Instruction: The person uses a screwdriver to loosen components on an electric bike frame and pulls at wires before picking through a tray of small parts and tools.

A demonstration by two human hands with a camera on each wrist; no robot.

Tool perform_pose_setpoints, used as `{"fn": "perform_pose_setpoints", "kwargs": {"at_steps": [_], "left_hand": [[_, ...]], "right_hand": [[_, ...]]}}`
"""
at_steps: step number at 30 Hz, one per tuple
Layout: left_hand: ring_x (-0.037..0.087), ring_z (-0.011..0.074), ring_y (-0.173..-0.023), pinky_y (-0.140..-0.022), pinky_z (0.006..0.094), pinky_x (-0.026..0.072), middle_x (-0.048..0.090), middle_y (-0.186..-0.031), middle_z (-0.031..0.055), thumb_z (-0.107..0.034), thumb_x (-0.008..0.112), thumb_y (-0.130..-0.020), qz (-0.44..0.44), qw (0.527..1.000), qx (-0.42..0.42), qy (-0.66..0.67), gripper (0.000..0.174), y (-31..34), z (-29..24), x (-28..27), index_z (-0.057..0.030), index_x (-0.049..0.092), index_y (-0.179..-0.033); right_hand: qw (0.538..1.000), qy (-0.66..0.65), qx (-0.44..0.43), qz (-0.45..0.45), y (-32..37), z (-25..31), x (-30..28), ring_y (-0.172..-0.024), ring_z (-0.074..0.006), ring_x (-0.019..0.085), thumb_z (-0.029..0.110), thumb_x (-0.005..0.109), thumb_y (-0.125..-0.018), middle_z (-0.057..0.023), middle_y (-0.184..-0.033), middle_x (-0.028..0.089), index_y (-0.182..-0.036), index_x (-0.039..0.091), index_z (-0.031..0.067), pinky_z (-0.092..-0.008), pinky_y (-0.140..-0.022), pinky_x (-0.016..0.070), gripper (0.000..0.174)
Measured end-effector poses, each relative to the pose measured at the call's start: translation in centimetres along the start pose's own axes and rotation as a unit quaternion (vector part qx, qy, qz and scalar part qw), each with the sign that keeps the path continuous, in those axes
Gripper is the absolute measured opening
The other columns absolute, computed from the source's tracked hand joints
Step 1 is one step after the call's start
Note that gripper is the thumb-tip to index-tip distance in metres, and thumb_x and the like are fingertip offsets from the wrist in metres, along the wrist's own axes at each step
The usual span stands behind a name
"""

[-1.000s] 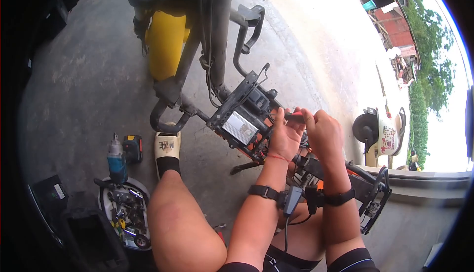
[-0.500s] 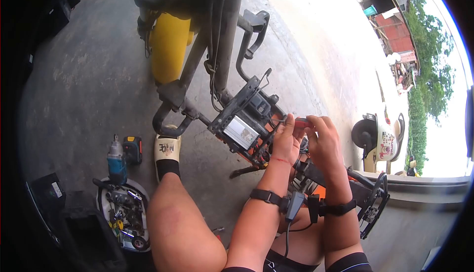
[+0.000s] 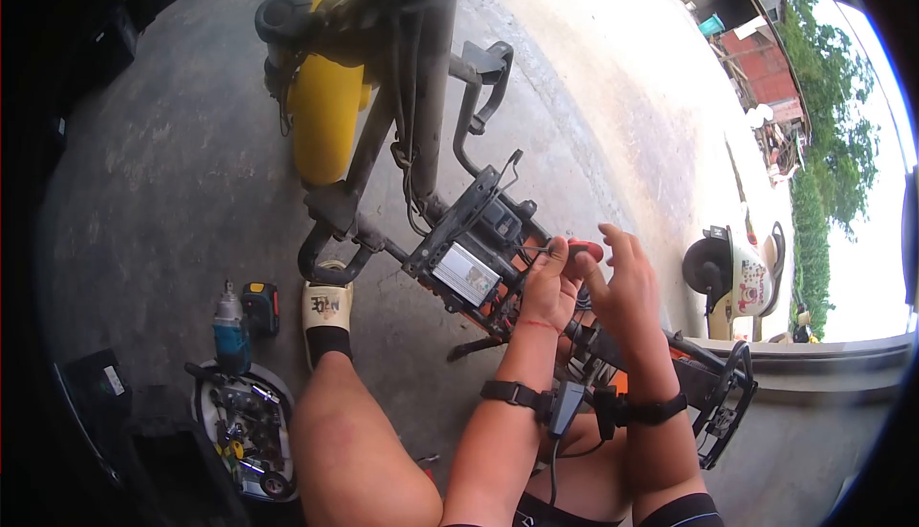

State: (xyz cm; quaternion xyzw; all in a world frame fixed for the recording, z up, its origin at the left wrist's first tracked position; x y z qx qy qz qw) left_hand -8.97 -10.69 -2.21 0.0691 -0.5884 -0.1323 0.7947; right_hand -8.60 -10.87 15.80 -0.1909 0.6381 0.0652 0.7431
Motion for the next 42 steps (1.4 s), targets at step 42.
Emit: {"fn": "perform_pose_setpoints", "kwargs": {"at_steps": [42], "left_hand": [[0.058, 0.0184, -0.103, -0.093, 0.0397, 0.0442, 0.061, -0.109, 0.0047, -0.034, 0.051, -0.101, -0.125, 0.987, -0.067, -0.076, 0.03, 1.7, -2.0, -4.1, -0.0132, 0.049, -0.122]], "right_hand": [[0.886, 0.288, -0.118, 0.345, -2.5, 0.1, 8.6, -0.071, -0.0314, 0.071, 0.024, 0.064, -0.08, -0.0158, -0.075, 0.071, -0.075, 0.073, 0.0085, -0.0406, -0.063, 0.0556, 0.019]]}}
Point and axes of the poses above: each hand's wrist, its own y-axis away from the middle knuckle, its own x-axis out of the palm, z = x × y, the point moved 7 cm from there along -y, towards the middle knuckle
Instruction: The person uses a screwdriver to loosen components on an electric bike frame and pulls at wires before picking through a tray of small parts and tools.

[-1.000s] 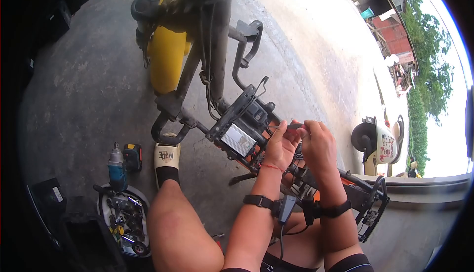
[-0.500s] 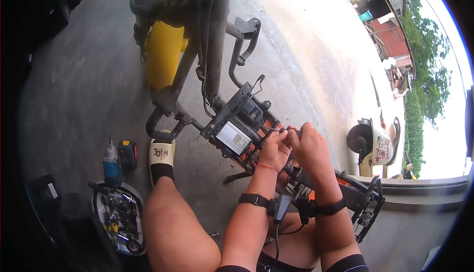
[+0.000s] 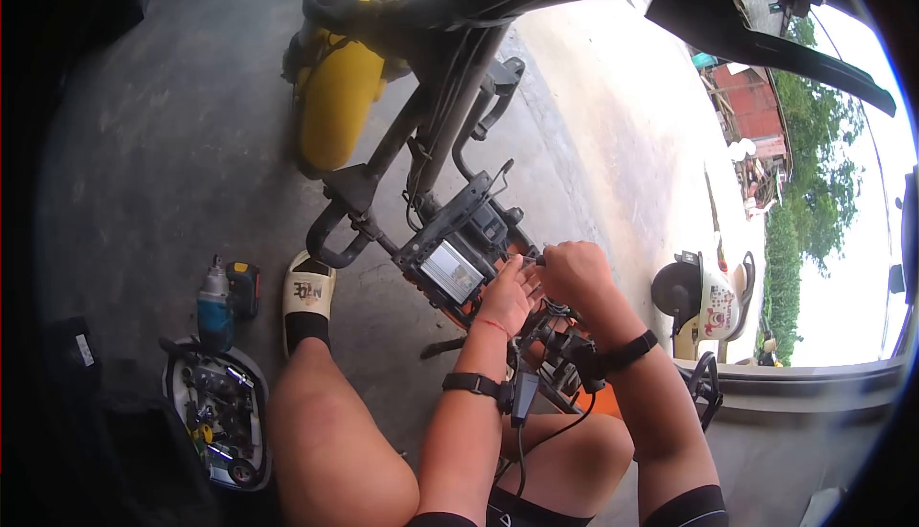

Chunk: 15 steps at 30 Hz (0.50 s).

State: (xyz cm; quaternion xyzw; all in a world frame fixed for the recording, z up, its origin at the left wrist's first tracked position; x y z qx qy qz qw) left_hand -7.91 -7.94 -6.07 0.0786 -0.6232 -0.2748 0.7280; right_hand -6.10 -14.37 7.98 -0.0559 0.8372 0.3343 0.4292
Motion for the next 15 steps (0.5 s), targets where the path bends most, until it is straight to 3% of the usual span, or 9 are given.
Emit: {"fn": "perform_pose_setpoints", "kwargs": {"at_steps": [5, 10, 15], "left_hand": [[0.056, 0.0182, -0.104, -0.088, 0.0376, 0.0445, 0.059, -0.11, 0.0032, -0.03, 0.059, -0.097, -0.022, 0.996, 0.006, -0.089, 0.03, 0.7, -1.0, -1.7, -0.0187, 0.048, -0.123], [0.058, 0.0181, -0.105, -0.087, 0.0367, 0.0456, 0.059, -0.11, 0.0025, -0.031, 0.057, -0.098, -0.036, 0.993, -0.012, -0.115, 0.027, 1.5, -0.9, -3.5, -0.0179, 0.051, -0.121], [0.058, 0.0173, -0.104, -0.085, 0.0346, 0.0462, 0.06, -0.108, 0.001, -0.031, 0.056, -0.098, -0.033, 0.99, -0.001, -0.134, 0.023, 1.0, -1.2, -3.3, -0.0179, 0.054, -0.117]], "right_hand": [[0.999, 0.009, -0.014, 0.03, -0.2, 1.1, -1.4, -0.076, -0.0317, 0.072, 0.023, 0.064, -0.078, -0.0152, -0.079, 0.072, -0.077, 0.074, 0.008, -0.0409, -0.066, 0.056, 0.018], [0.987, -0.103, 0.116, 0.051, -0.4, -0.1, -1.6, -0.086, -0.0341, 0.071, 0.035, 0.063, -0.084, -0.0166, -0.088, 0.073, -0.086, 0.075, 0.0075, -0.0419, -0.073, 0.0566, 0.03], [0.972, -0.156, 0.169, 0.047, -0.4, -0.3, -0.7, -0.089, -0.0336, 0.071, 0.037, 0.064, -0.083, -0.0155, -0.091, 0.073, -0.088, 0.075, 0.0068, -0.0413, -0.074, 0.0565, 0.033]]}}
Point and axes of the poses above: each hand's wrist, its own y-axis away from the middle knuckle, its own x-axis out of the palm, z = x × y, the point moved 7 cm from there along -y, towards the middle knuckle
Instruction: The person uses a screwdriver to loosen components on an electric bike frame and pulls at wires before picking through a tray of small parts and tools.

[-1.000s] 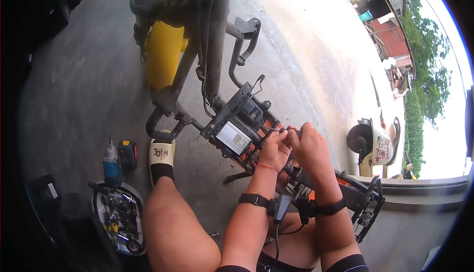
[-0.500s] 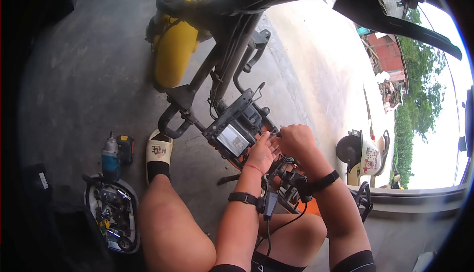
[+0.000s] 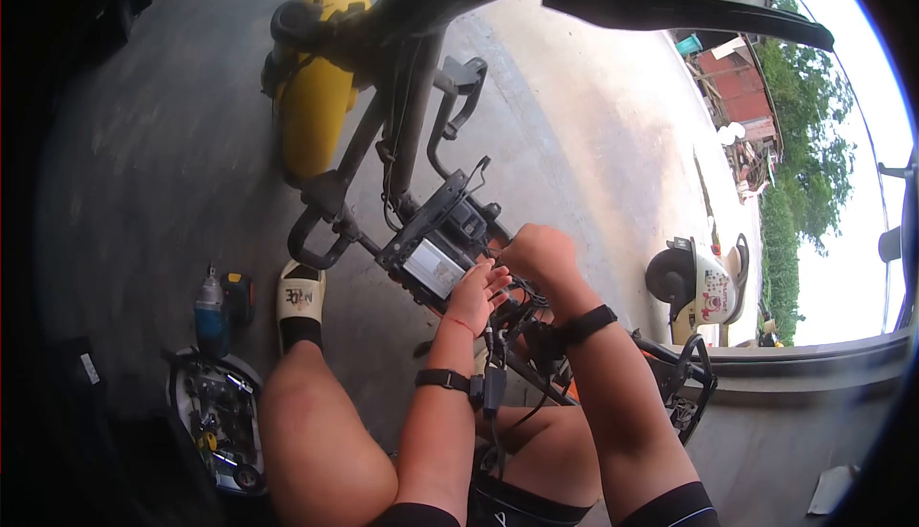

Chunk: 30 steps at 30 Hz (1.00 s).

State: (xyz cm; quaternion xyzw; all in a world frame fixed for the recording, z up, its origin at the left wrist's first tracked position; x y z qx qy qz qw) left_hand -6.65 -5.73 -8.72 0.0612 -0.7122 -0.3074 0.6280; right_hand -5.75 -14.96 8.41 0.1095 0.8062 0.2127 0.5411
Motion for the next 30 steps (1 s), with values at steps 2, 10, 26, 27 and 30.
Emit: {"fn": "perform_pose_setpoints", "kwargs": {"at_steps": [2, 10, 26, 27, 30], "left_hand": [[0.058, 0.017, -0.104, -0.085, 0.0344, 0.046, 0.06, -0.107, 0.0005, -0.031, 0.056, -0.098, 0.009, 1.0, 0.003, -0.018, 0.023, 0.2, -0.6, 0.9, -0.0181, 0.054, -0.117], [0.059, 0.0149, -0.096, -0.081, 0.0335, 0.0451, 0.062, -0.105, 0.0002, -0.028, 0.055, -0.096, -0.029, 0.997, 0.031, -0.058, 0.029, 0.1, -0.5, 1.1, -0.0145, 0.054, -0.122], [0.063, 0.0261, -0.073, -0.066, 0.0342, 0.0533, 0.062, -0.086, 0.011, 0.006, 0.053, -0.084, -0.175, 0.568, 0.709, -0.378, 0.016, 16.3, -18.3, 13.0, -0.0022, 0.061, -0.095], [0.062, 0.0246, -0.072, -0.062, 0.0325, 0.0506, 0.062, -0.086, 0.0106, 0.006, 0.052, -0.085, -0.178, 0.546, 0.729, -0.372, 0.017, 17.6, -19.0, 13.9, -0.0021, 0.061, -0.096], [0.06, 0.0216, -0.075, -0.068, 0.0311, 0.0497, 0.061, -0.088, 0.0107, 0.006, 0.049, -0.088, -0.211, 0.49, 0.746, -0.4, 0.014, 20.2, -20.1, 15.5, 0.0001, 0.059, -0.095]], "right_hand": [[0.999, 0.039, -0.033, 0.001, -0.3, -0.1, -0.2, -0.088, -0.032, 0.072, 0.035, 0.065, -0.082, -0.0144, -0.094, 0.074, -0.091, 0.076, 0.0089, -0.0403, -0.074, 0.0566, 0.029], [0.973, 0.175, -0.146, -0.036, 0.8, 2.0, 1.8, -0.081, -0.0243, 0.073, 0.025, 0.066, -0.081, -0.0069, -0.085, 0.074, -0.08, 0.075, 0.0145, -0.0352, -0.066, 0.0553, 0.014], [0.952, 0.215, -0.215, -0.025, -0.5, 2.2, 1.7, -0.081, -0.0249, 0.073, 0.026, 0.066, -0.082, -0.0081, -0.083, 0.074, -0.079, 0.075, 0.0133, -0.0384, -0.066, 0.0563, 0.016], [0.953, 0.214, -0.212, -0.031, -0.7, 0.8, 2.0, -0.081, -0.0249, 0.073, 0.026, 0.066, -0.082, -0.0081, -0.083, 0.074, -0.079, 0.075, 0.0133, -0.0384, -0.066, 0.0563, 0.016], [0.968, 0.155, -0.193, -0.035, -0.2, -1.6, 2.6, -0.079, -0.0281, 0.072, 0.024, 0.064, -0.084, -0.0103, -0.083, 0.073, -0.08, 0.074, 0.0106, -0.0395, -0.066, 0.0561, 0.017]]}}
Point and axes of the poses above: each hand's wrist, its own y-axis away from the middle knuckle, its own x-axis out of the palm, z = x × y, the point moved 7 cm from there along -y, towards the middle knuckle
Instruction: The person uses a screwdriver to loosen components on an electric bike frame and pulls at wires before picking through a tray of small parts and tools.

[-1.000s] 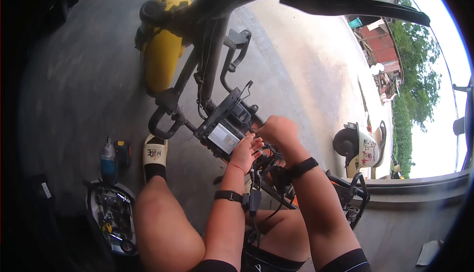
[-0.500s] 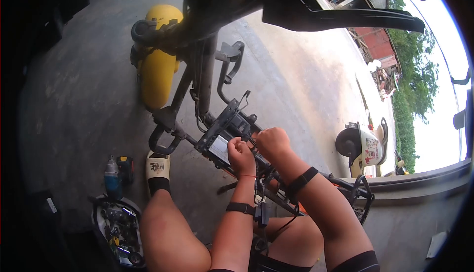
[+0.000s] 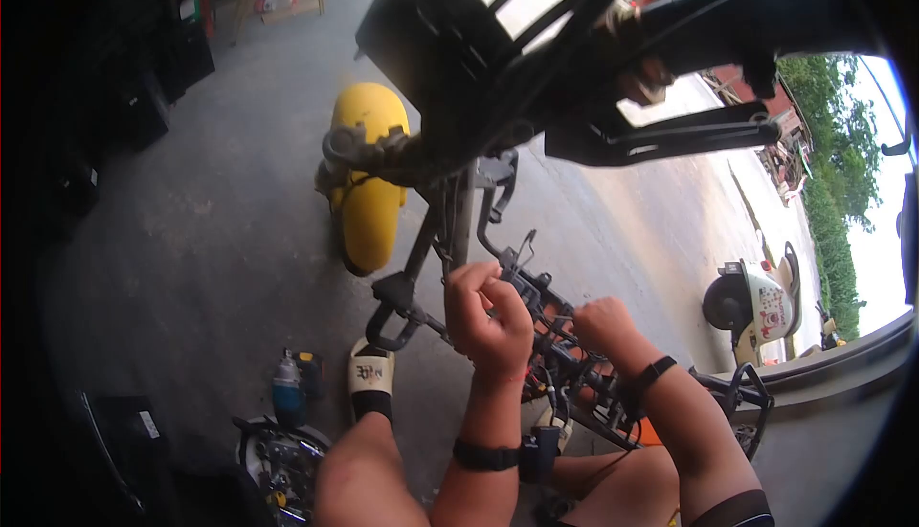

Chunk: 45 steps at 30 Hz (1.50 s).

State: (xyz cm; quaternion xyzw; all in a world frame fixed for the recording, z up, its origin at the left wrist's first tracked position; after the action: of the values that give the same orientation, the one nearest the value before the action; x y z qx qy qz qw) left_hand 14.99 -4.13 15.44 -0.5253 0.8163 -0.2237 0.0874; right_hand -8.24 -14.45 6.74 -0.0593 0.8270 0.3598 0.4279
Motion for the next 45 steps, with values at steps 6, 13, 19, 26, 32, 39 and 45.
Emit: {"fn": "perform_pose_setpoints", "kwargs": {"at_steps": [6, 13, 19, 26, 32, 39, 45], "left_hand": [[0.061, 0.0231, -0.077, -0.068, 0.0306, 0.0498, 0.061, -0.088, 0.0103, 0.004, 0.049, -0.09, 0.033, 0.997, -0.018, 0.069, 0.012, 1.5, -2.8, 2.3, -0.0008, 0.059, -0.096], [0.059, 0.0163, -0.076, -0.068, 0.0273, 0.0488, 0.062, -0.091, 0.009, 0.005, 0.048, -0.091, 0.04, 0.989, -0.046, 0.133, 0.013, 2.6, -5.5, 3.1, 0.0004, 0.059, -0.096], [0.057, 0.0176, -0.077, -0.07, 0.0291, 0.0486, 0.06, -0.091, 0.0102, 0.002, 0.047, -0.093, 0.042, 0.988, 0.048, 0.139, 0.011, -1.7, -11.5, 0.2, 0.0018, 0.057, -0.098], [0.06, 0.0225, -0.078, -0.071, 0.0321, 0.0493, 0.062, -0.088, 0.012, 0.004, 0.051, -0.088, 0.148, 0.96, 0.201, 0.13, 0.016, -5.3, -20.1, -1.1, 0.0014, 0.059, -0.101], [0.059, 0.0243, -0.091, -0.082, 0.0349, 0.0466, 0.06, -0.103, 0.0159, 0.0, 0.054, -0.088, 0.044, 0.916, 0.392, 0.072, 0.022, -8.5, -25.0, -2.5, 0.0064, 0.057, -0.109], [0.057, 0.0196, -0.103, -0.096, 0.0344, 0.0451, 0.057, -0.115, 0.0136, -0.006, 0.049, -0.097, 0.073, 0.939, 0.281, 0.182, 0.025, -16.5, -25.6, -4.0, 0.005, 0.051, -0.119], [0.055, 0.0189, -0.107, -0.096, 0.0342, 0.0424, 0.055, -0.12, 0.014, -0.01, 0.056, -0.095, 0.022, 0.899, 0.436, 0.036, 0.04, -15.8, -30.7, -5.0, 0.0062, 0.042, -0.13]], "right_hand": [[0.996, -0.07, 0.052, 0.023, 2.0, -0.3, 1.4, -0.082, -0.0286, 0.072, 0.024, 0.062, -0.084, -0.0114, -0.087, 0.074, -0.086, 0.073, 0.0101, -0.0406, -0.068, 0.0562, 0.018], [0.999, -0.041, -0.007, -0.007, -1.0, 3.9, -0.1, -0.084, -0.0217, 0.073, 0.024, 0.061, -0.086, -0.0054, -0.086, 0.075, -0.087, 0.076, 0.0159, -0.0354, -0.067, 0.0558, 0.017], [0.999, -0.004, -0.001, -0.042, -2.9, 5.2, 0.3, -0.091, -0.0181, 0.072, 0.019, 0.061, -0.087, -0.0045, -0.096, 0.075, -0.095, 0.077, 0.017, -0.0335, -0.07, 0.0559, 0.018], [0.998, -0.047, -0.033, -0.001, -0.9, 4.4, -1.6, -0.096, -0.0202, 0.071, 0.019, 0.06, -0.089, -0.0048, -0.101, 0.074, -0.098, 0.077, 0.0168, -0.0352, -0.074, 0.0569, 0.02], [0.997, -0.072, 0.006, -0.042, -2.1, 3.9, -0.6, -0.096, -0.0215, 0.072, 0.019, 0.06, -0.088, -0.0039, -0.102, 0.075, -0.097, 0.078, 0.0175, -0.0363, -0.075, 0.0569, 0.02], [0.99, -0.099, 0.038, -0.094, 0.0, 3.7, -1.9, -0.092, -0.023, 0.072, 0.016, 0.061, -0.085, -0.0048, -0.097, 0.075, -0.089, 0.078, 0.0151, -0.0376, -0.074, 0.0575, 0.017], [0.983, -0.143, 0.05, -0.102, -0.1, 3.4, -0.5, -0.094, -0.0215, 0.072, 0.015, 0.061, -0.086, -0.0056, -0.099, 0.075, -0.092, 0.078, 0.0155, -0.0365, -0.074, 0.0568, 0.019]]}}
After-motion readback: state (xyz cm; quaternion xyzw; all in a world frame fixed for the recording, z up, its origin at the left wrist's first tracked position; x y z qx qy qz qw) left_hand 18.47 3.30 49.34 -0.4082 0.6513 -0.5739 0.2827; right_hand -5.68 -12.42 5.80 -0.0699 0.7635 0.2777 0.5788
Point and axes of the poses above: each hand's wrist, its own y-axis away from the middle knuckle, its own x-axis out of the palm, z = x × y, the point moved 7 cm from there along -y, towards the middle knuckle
